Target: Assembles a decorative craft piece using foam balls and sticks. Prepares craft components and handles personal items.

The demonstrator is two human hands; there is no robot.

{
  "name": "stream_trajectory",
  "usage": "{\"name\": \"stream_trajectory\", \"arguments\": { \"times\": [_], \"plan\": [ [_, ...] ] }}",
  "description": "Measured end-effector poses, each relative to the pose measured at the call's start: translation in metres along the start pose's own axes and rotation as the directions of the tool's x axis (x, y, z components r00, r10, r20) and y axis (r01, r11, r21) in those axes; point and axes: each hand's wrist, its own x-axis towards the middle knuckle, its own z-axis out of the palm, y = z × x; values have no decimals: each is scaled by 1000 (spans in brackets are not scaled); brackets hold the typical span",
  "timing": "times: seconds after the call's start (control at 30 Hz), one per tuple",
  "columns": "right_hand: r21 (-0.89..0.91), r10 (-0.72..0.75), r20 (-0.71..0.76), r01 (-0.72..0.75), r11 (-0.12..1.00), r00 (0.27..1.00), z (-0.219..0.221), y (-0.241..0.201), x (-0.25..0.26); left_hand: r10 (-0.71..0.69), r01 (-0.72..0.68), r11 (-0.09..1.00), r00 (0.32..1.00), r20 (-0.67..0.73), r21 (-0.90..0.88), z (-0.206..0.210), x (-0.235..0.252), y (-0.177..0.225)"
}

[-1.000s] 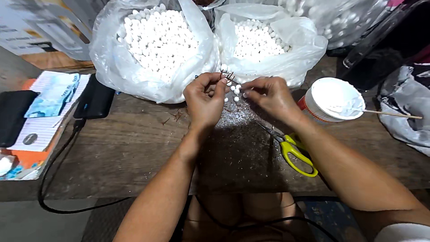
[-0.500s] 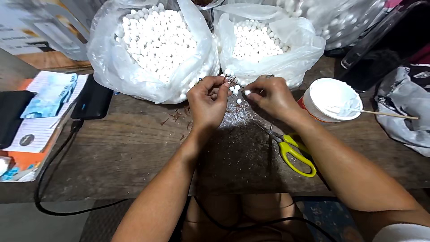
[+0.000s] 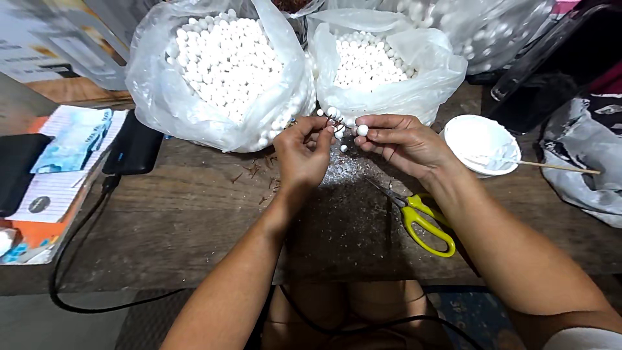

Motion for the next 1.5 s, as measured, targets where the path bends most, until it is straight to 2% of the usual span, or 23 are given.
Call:
{"name": "stream_trajectory", "arguments": {
  "times": [0.27,0.77,1.5],
  "plan": [
    [33,-29,33,28,999,999,-3,3,2,29,-29,1000,1000,1,3,1,0,-1],
    [20,-53,-5,53,998,999,-4,6,3,37,-37,999,999,3,-6,1,-1,-1],
    [63,35,-38,-33,997,999,1,2,2,39,-39,999,999,4,1,2,-2,-1]
  ]
}}
